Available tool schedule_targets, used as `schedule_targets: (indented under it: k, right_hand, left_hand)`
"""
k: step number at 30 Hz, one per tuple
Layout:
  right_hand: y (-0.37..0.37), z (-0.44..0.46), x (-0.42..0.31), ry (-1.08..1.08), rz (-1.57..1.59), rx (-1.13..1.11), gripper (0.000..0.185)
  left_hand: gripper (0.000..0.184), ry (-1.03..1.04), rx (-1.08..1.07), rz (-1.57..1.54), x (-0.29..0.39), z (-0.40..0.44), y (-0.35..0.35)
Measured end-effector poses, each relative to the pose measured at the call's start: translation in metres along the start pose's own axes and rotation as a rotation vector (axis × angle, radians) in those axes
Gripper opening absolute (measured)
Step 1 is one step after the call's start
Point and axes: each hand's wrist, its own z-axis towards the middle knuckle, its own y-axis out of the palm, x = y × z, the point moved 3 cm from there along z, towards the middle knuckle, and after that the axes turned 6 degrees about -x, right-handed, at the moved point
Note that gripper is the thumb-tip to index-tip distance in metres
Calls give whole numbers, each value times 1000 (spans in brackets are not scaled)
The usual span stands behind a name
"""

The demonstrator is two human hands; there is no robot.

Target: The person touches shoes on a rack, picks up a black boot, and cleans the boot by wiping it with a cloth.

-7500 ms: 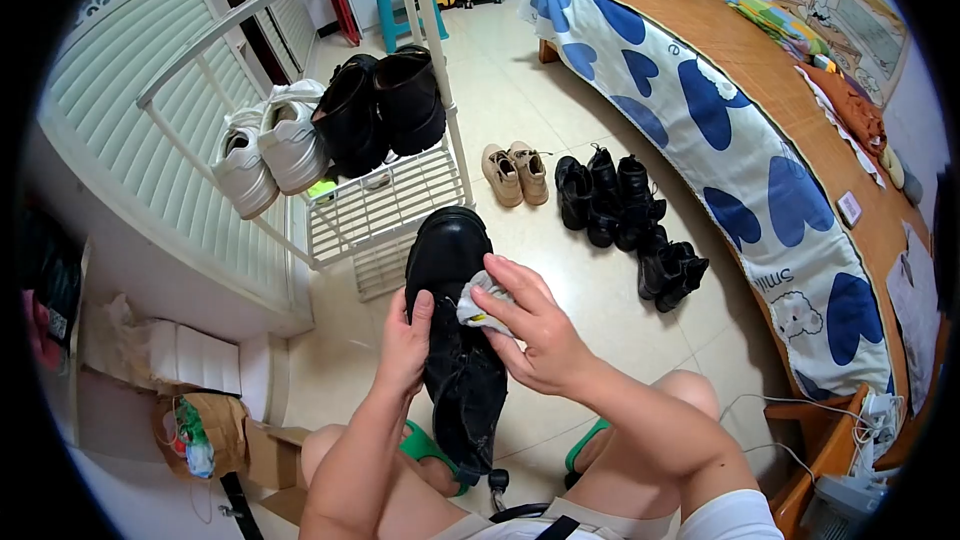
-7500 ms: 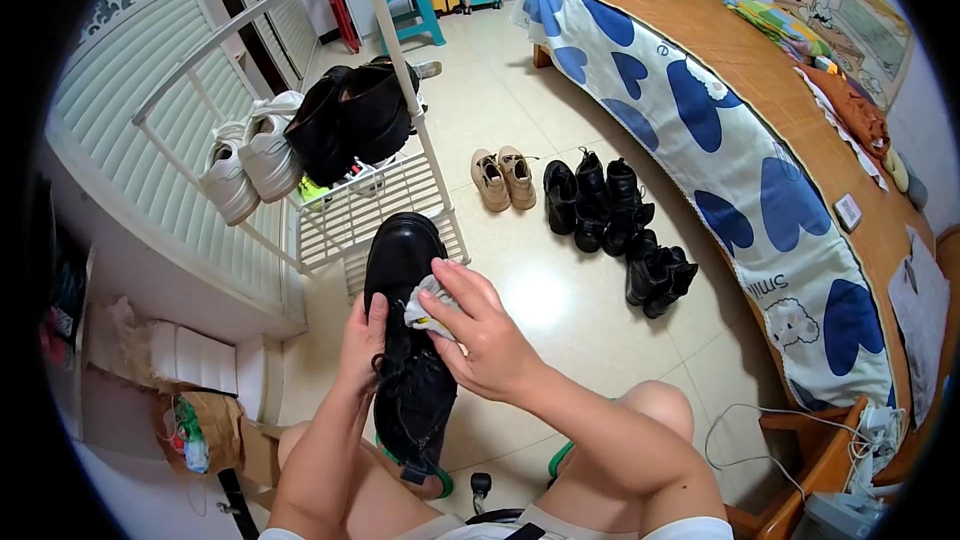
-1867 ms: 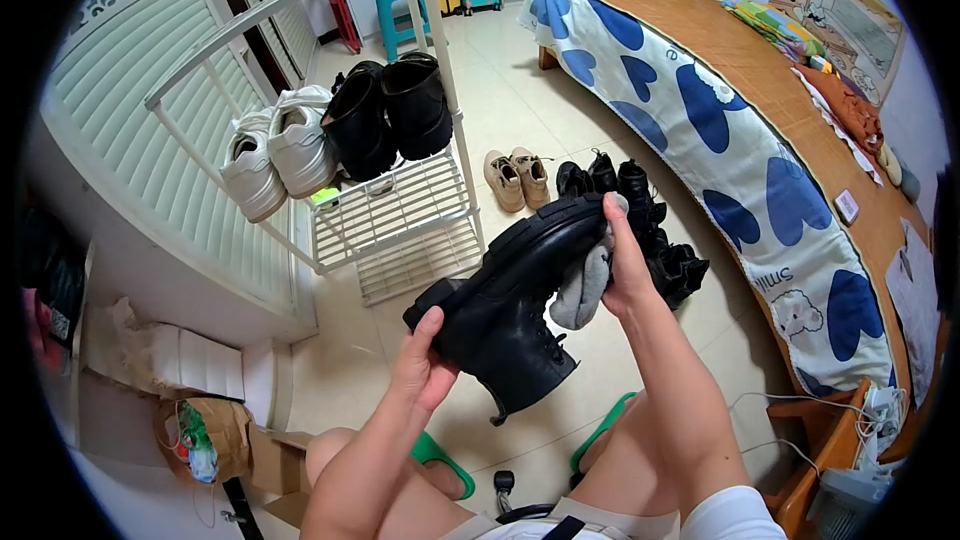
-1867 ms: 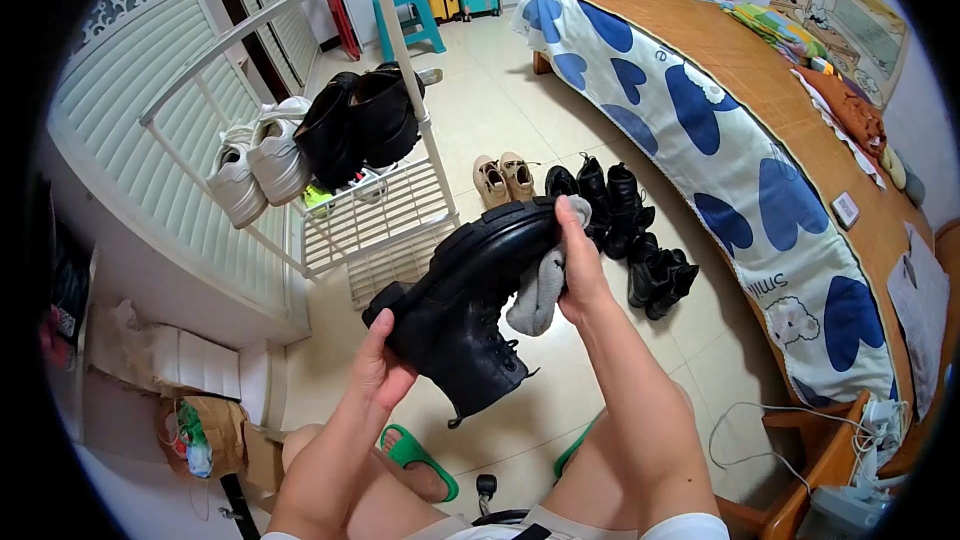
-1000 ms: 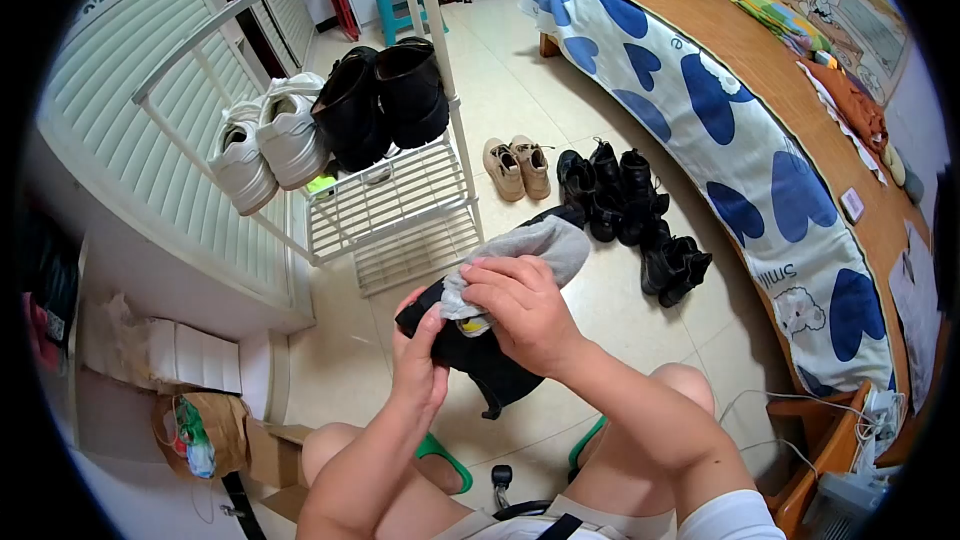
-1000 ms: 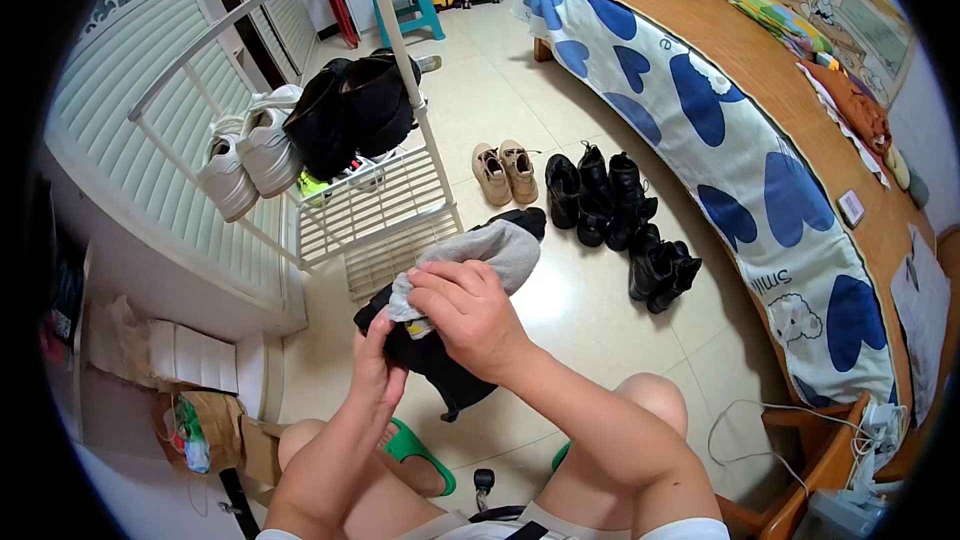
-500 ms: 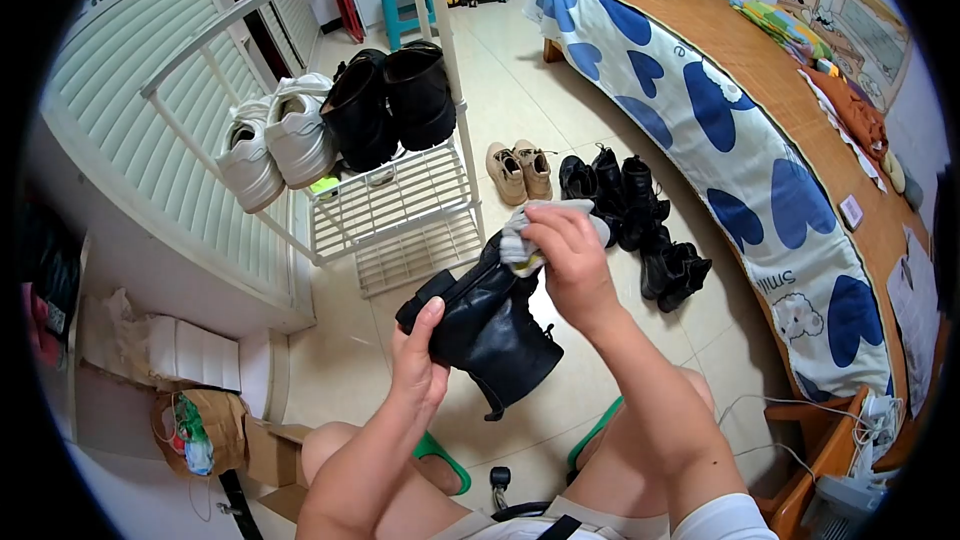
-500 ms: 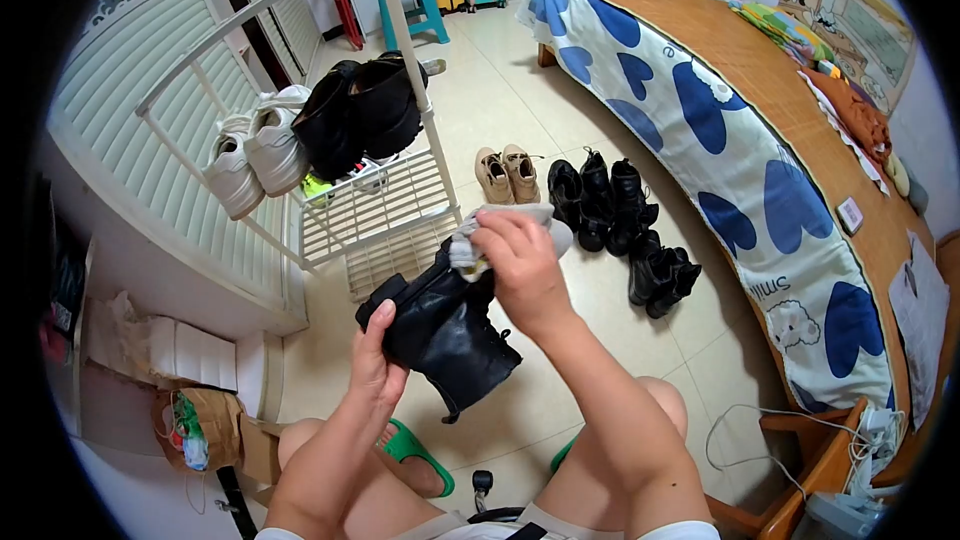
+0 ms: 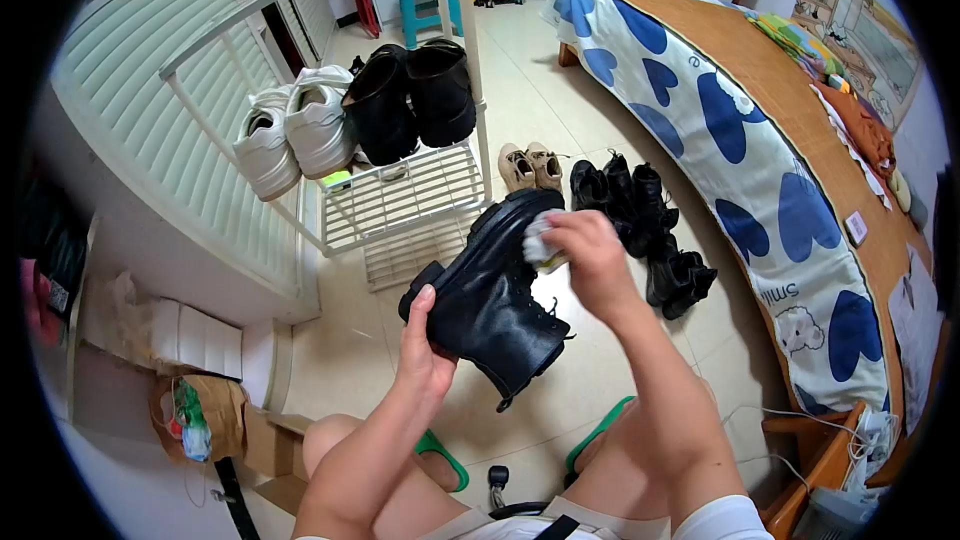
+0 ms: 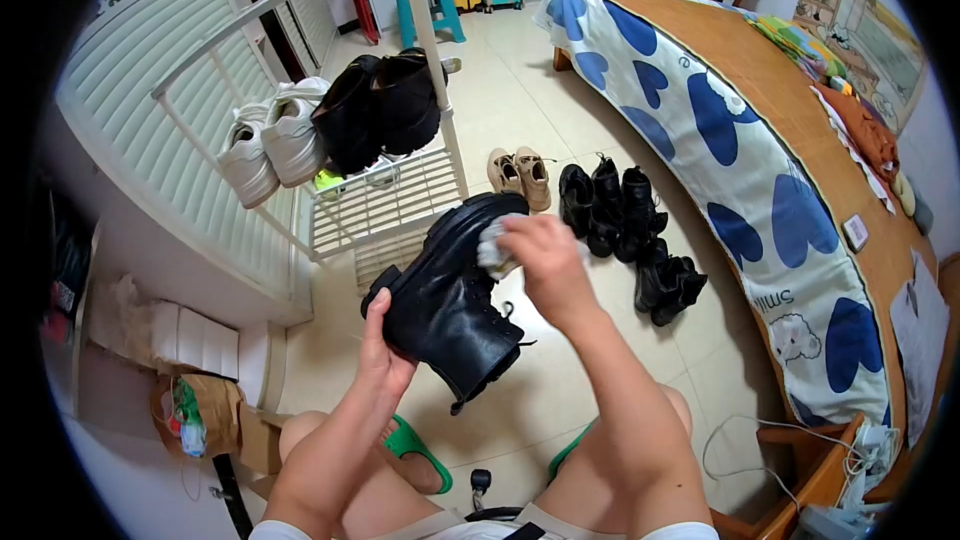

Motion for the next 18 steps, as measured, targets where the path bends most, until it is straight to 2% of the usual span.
schedule_targets:
  k: [3, 6, 11, 13, 17, 18]
  right_hand:
    - [-21, -1, 6, 179, 139, 84, 31]
    - [-25, -17, 8, 639, 426, -127, 26]
    - [-27, -27, 10, 726, 640, -152, 21]
    - [-21, -32, 9, 835, 675, -396, 21]
    - [-16, -30, -33, 791, 610, -964, 32]
    - [-8, -33, -42, 739, 624, -1054, 48]
  left_hand:
    - [58, 18, -51, -61, 8, -3, 6]
    - [57, 21, -62, -135, 12, -6, 7]
    - [61, 24, 24, -184, 12, -9, 7]
    - [61, 30, 40, -214, 10, -9, 6]
    - [62, 58, 14, -278, 11, -9, 11]
    - [63, 68, 11, -290, 12, -9, 13]
